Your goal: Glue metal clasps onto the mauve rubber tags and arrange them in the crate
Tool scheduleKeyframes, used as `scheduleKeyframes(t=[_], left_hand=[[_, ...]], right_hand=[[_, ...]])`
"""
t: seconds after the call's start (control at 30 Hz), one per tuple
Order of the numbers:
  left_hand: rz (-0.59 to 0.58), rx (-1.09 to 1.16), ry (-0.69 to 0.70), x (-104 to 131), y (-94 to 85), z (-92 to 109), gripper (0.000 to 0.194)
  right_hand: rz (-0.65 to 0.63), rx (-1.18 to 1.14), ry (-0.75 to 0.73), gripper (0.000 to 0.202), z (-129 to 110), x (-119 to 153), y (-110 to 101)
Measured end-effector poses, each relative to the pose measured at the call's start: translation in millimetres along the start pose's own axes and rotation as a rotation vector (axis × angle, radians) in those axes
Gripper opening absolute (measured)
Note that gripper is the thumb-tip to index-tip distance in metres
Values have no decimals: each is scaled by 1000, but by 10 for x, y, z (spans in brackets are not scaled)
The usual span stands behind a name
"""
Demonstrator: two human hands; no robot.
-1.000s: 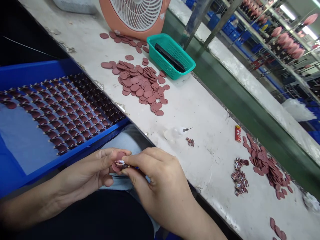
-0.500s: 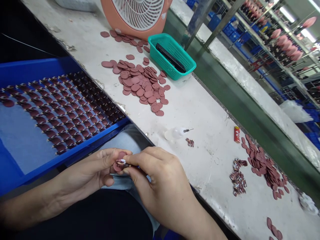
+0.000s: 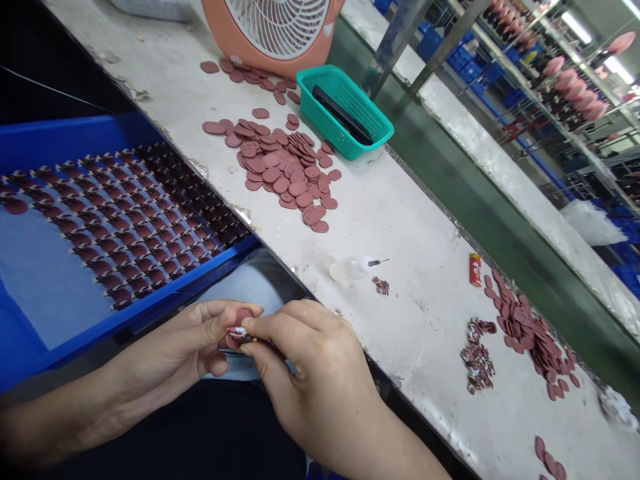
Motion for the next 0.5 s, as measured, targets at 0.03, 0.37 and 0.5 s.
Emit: scheduleKeyframes(t=[0.03,0.37,0.5], left_hand=[[0,2,-1,-2,-3,-3,32],[-43,-17,-2,-21,-52,4,33],[-69,27,-19,-52,-58,-4,29]], right_hand=[[-1,-2,1,9,4,2,1],[-44,-69,17,15,20,-19,-22],[-11,-41,-1,43,-10,-8,-82]])
Point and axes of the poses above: each hand's wrist, its own x-axis away from the middle knuckle, its own y-axis out of the palm, z = x × y, the point moved 6 cm from there along -x, towards the middle knuckle, and after that the axes turned 8 degrees about -z, right-handed, at the moved point
